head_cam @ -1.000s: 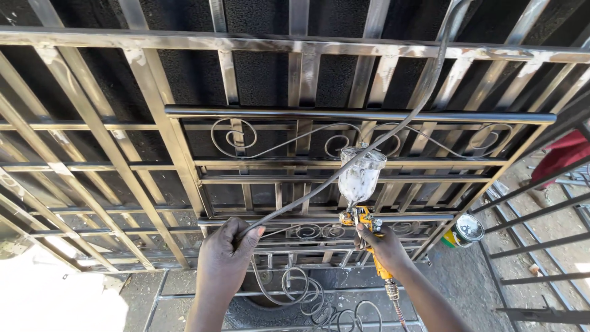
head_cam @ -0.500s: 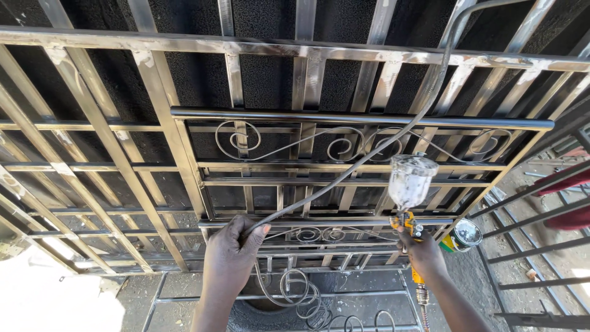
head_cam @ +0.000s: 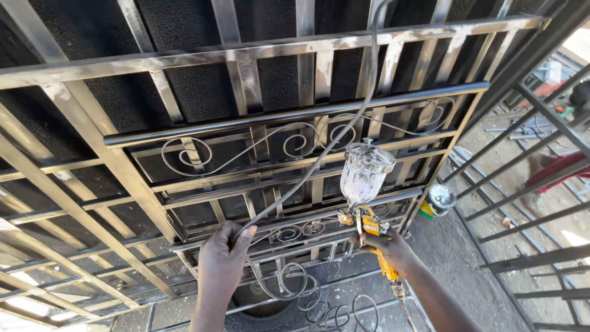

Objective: Spray painting a decorative metal gate with black paint using a pneumatic spray gun

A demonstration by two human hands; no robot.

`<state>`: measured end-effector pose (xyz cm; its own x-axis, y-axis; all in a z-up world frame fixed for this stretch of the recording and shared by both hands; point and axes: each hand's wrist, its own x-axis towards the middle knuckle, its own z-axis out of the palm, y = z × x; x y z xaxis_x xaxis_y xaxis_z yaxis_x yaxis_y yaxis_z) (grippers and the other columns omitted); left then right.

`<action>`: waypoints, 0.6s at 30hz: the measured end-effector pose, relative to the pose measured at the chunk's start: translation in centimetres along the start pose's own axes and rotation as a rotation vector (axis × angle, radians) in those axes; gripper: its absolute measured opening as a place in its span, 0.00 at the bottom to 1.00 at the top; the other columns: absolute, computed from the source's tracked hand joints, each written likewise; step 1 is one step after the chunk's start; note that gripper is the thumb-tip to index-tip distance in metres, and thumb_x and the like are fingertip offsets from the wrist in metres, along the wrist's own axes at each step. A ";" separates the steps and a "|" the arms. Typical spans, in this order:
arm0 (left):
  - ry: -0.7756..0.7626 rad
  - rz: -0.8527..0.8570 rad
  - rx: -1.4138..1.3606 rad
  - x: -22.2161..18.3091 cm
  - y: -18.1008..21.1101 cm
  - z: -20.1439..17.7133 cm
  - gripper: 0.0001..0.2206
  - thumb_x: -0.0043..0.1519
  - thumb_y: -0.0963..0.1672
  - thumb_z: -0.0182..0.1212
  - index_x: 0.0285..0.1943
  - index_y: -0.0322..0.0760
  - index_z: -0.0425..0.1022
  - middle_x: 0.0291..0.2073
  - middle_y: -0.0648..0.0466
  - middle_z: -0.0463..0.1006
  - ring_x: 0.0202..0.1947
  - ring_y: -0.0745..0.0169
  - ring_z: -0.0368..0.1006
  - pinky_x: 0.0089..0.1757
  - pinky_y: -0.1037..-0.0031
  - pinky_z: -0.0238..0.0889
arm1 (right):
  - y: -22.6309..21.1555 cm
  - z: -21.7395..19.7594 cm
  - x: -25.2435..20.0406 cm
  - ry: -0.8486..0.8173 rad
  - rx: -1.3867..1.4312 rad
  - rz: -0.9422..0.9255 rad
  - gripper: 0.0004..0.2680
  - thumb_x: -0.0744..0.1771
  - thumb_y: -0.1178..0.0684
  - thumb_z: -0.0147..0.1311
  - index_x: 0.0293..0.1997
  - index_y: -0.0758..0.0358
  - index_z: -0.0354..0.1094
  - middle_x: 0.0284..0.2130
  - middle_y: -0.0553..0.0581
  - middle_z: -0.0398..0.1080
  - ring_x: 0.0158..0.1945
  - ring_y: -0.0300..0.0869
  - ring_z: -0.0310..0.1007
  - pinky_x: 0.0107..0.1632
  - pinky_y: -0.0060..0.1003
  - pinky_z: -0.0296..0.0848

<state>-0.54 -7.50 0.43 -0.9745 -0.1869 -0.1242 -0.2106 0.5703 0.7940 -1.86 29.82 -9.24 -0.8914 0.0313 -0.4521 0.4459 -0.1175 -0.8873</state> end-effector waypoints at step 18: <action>0.104 0.040 0.020 -1.0 -0.5 -0.9 0.22 0.63 0.57 0.59 0.27 0.43 0.63 0.18 0.58 0.64 0.25 0.63 0.57 0.31 0.67 0.52 | -0.1 3.4 -2.8 0.082 -0.376 0.042 0.15 0.66 0.45 0.58 0.38 0.70 0.84 0.34 0.59 0.87 0.22 0.40 0.70 0.31 0.32 0.61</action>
<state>0.58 -8.36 0.69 -0.9689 -0.2456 -0.0294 -0.1745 0.5945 0.7849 0.29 26.35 -7.59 -0.8689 0.1149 -0.4814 0.4943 0.2516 -0.8321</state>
